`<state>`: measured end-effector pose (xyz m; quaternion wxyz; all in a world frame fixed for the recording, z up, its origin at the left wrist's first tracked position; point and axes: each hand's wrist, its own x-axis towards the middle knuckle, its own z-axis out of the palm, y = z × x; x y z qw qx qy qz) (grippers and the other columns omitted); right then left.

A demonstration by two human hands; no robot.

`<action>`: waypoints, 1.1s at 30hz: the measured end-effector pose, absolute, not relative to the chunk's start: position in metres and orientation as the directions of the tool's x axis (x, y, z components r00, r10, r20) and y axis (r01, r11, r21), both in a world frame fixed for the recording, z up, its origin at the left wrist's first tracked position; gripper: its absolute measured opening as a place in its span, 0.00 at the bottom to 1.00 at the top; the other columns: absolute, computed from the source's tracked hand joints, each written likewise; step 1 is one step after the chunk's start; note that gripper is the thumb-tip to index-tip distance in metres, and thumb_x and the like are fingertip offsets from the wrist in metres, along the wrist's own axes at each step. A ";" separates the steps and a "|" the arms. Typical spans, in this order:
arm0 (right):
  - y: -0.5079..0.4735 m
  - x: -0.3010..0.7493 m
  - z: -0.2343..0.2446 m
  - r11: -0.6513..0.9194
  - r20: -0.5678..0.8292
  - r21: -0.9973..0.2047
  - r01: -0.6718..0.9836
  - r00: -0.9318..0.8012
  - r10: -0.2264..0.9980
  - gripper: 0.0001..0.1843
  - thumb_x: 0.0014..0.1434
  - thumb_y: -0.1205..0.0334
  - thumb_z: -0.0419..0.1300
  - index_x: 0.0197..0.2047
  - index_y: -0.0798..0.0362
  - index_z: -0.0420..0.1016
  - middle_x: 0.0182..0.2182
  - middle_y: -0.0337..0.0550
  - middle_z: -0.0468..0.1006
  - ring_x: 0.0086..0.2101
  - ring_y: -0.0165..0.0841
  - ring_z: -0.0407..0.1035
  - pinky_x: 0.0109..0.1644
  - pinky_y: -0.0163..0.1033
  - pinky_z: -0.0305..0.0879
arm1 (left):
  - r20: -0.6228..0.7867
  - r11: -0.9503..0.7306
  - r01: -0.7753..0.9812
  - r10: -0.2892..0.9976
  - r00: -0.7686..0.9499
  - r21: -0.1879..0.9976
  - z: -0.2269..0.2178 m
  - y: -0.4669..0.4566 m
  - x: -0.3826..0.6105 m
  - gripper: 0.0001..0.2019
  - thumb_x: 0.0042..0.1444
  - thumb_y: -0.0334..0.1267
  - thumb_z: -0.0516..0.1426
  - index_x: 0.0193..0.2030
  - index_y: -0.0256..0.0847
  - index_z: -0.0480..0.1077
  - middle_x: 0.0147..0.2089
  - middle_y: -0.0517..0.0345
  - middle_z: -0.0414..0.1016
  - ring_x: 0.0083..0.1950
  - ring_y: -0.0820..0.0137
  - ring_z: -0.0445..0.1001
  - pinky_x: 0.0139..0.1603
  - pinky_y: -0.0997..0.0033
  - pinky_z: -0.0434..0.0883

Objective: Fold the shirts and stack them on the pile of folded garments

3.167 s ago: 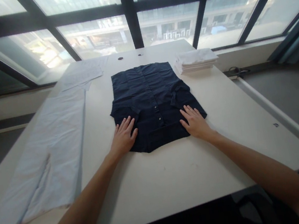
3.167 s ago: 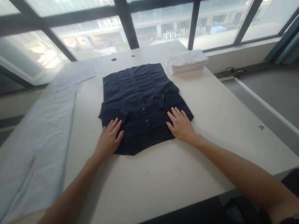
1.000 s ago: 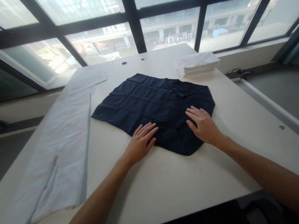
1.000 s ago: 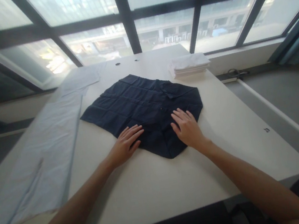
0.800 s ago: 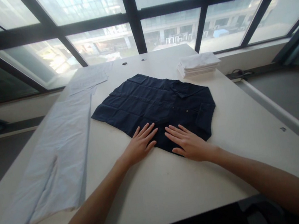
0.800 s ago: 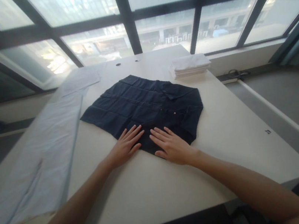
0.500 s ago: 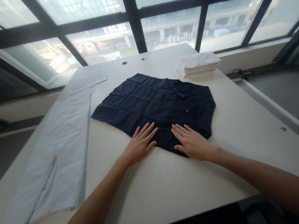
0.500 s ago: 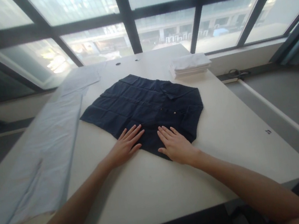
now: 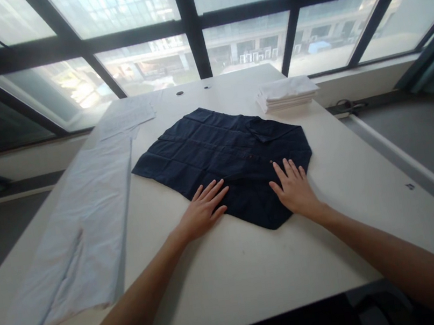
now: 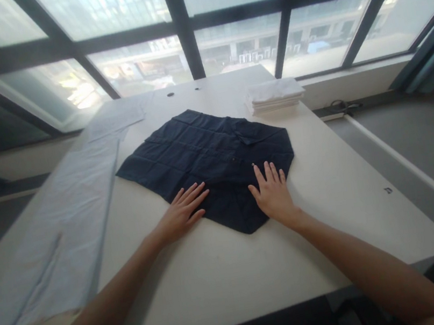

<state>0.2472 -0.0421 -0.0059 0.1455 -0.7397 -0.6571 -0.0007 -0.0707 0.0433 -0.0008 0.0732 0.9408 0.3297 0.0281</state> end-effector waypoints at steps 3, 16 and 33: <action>-0.041 0.249 -0.011 -0.105 0.107 -0.141 0.984 0.120 0.987 0.35 0.74 0.48 0.49 0.76 0.56 0.57 0.76 0.61 0.50 0.74 0.54 0.44 0.74 0.63 0.44 | 0.010 -0.773 0.614 0.624 0.782 0.159 0.000 0.043 -0.071 0.30 0.74 0.56 0.43 0.79 0.55 0.49 0.81 0.60 0.45 0.82 0.59 0.43 0.79 0.43 0.45; -0.043 0.245 -0.001 -0.066 0.178 -0.182 0.981 0.099 0.979 0.33 0.74 0.51 0.49 0.75 0.60 0.60 0.74 0.65 0.54 0.74 0.54 0.46 0.74 0.64 0.45 | 0.019 -0.774 0.614 0.623 0.782 0.155 -0.002 0.043 -0.070 0.30 0.74 0.56 0.43 0.79 0.54 0.49 0.81 0.60 0.45 0.81 0.60 0.44 0.79 0.43 0.45; -0.065 0.206 0.000 0.511 0.039 -0.293 0.808 -0.524 0.851 0.43 0.71 0.41 0.52 0.79 0.56 0.49 0.77 0.55 0.44 0.75 0.45 0.39 0.77 0.60 0.39 | 0.039 -0.776 0.614 0.624 0.780 0.146 -0.004 0.044 -0.072 0.29 0.74 0.55 0.44 0.79 0.55 0.50 0.81 0.60 0.46 0.81 0.61 0.45 0.79 0.45 0.45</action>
